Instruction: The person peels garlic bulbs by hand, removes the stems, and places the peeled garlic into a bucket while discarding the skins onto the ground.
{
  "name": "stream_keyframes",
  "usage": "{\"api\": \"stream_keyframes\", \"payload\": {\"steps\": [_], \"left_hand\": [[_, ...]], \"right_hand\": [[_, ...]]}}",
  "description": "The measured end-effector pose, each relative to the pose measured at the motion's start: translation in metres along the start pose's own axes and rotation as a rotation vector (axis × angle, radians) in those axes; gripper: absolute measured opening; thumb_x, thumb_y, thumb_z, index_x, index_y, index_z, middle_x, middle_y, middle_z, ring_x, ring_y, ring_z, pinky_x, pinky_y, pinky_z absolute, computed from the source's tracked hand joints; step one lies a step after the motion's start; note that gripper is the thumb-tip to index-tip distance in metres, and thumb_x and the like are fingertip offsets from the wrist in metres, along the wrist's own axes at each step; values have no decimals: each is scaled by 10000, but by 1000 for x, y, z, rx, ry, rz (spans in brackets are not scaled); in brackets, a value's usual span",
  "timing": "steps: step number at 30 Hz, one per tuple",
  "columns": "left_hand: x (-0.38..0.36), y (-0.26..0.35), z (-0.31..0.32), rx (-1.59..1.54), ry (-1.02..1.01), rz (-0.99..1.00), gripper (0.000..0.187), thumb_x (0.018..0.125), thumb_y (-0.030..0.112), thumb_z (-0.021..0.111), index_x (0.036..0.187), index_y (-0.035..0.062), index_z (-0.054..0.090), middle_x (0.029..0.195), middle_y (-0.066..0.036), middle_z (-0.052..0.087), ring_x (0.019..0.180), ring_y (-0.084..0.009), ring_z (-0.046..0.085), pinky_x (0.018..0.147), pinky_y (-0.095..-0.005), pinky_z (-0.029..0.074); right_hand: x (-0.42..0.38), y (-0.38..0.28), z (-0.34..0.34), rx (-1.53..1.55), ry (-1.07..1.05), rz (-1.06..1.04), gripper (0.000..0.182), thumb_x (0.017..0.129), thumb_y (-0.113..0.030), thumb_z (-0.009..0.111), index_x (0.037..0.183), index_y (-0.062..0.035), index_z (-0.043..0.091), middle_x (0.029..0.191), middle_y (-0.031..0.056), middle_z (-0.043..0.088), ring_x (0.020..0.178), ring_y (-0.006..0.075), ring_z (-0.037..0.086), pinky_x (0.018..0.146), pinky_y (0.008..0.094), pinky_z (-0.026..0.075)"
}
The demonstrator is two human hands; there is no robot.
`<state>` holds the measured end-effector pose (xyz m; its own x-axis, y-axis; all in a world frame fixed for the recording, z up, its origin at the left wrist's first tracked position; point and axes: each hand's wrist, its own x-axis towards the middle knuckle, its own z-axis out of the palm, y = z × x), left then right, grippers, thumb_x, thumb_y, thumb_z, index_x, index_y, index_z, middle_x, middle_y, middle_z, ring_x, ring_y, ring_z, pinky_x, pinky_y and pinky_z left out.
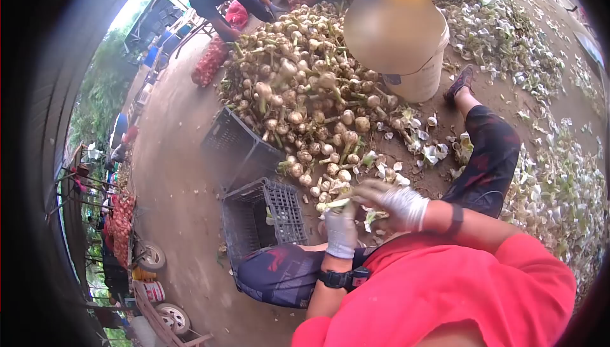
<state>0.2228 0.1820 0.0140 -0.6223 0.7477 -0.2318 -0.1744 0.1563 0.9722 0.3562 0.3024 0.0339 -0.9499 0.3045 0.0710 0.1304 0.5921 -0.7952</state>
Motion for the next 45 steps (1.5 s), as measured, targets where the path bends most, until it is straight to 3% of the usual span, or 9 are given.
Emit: {"api": "stream_keyframes", "payload": {"steps": [3,6,12,15,19,22,31,39,45], "left_hand": [[1,14,1,-102,-105,-25,207,899,101,505,1052,7,608,853,-33,623,700,-98,575,619,-236,470],[11,6,-19,-356,90,-17,199,871,72,543,1061,33,588,843,-52,621,675,-131,582,581,-244,466],[21,-17,-94,-410,750,-91,183,895,211,569,1031,88,576,803,-13,568,680,-121,545,583,-254,474],[28,-40,-116,-335,774,-100,228,917,309,566,910,82,581,753,-6,556,658,-117,538,545,-259,463],[77,-84,-101,-38,568,-480,316,867,345,626,712,79,558,609,-1,487,462,-94,460,407,-221,377],[112,-198,-112,1137,259,-203,401,764,284,652,1102,68,630,884,-170,645,819,-340,624,798,-416,495],[130,-267,-64,1909,-161,-205,287,775,292,638,1023,150,661,1171,-57,487,1160,-263,444,905,-408,400],[133,-201,-42,1490,-120,-362,451,723,349,701,1050,48,625,1178,-154,533,984,-273,589,833,-342,489],[75,-110,-8,-21,-122,-320,312,825,205,625,1019,-36,586,854,-44,637,736,-113,582,648,-242,473]], "right_hand": [[21,30,12,92,180,-162,477,762,-74,670,1215,-105,521,1061,128,576,977,288,588,799,370,495],[64,39,-64,1567,371,200,87,891,-202,595,919,-121,609,757,-35,560,655,71,526,530,265,427],[114,79,-221,-747,1051,-161,645,656,50,546,1286,-50,451,1278,199,470,1166,357,473,950,403,433],[88,93,-147,232,741,49,385,757,96,478,1104,-12,606,797,62,610,608,108,536,532,226,440],[50,136,7,39,80,257,433,704,63,557,1110,-77,607,733,113,628,618,242,629,567,346,497],[40,107,48,-94,-463,382,287,725,-133,602,1004,-77,570,719,139,637,687,327,642,588,428,496],[49,112,55,-156,-500,431,397,739,-153,582,1131,-95,555,775,167,639,726,359,633,623,452,490],[51,131,54,439,222,692,231,856,-154,582,1056,-55,639,790,132,662,710,199,642,653,325,501],[49,160,79,589,87,731,423,838,-454,632,747,-42,657,583,42,570,463,148,499,450,324,408]]}}
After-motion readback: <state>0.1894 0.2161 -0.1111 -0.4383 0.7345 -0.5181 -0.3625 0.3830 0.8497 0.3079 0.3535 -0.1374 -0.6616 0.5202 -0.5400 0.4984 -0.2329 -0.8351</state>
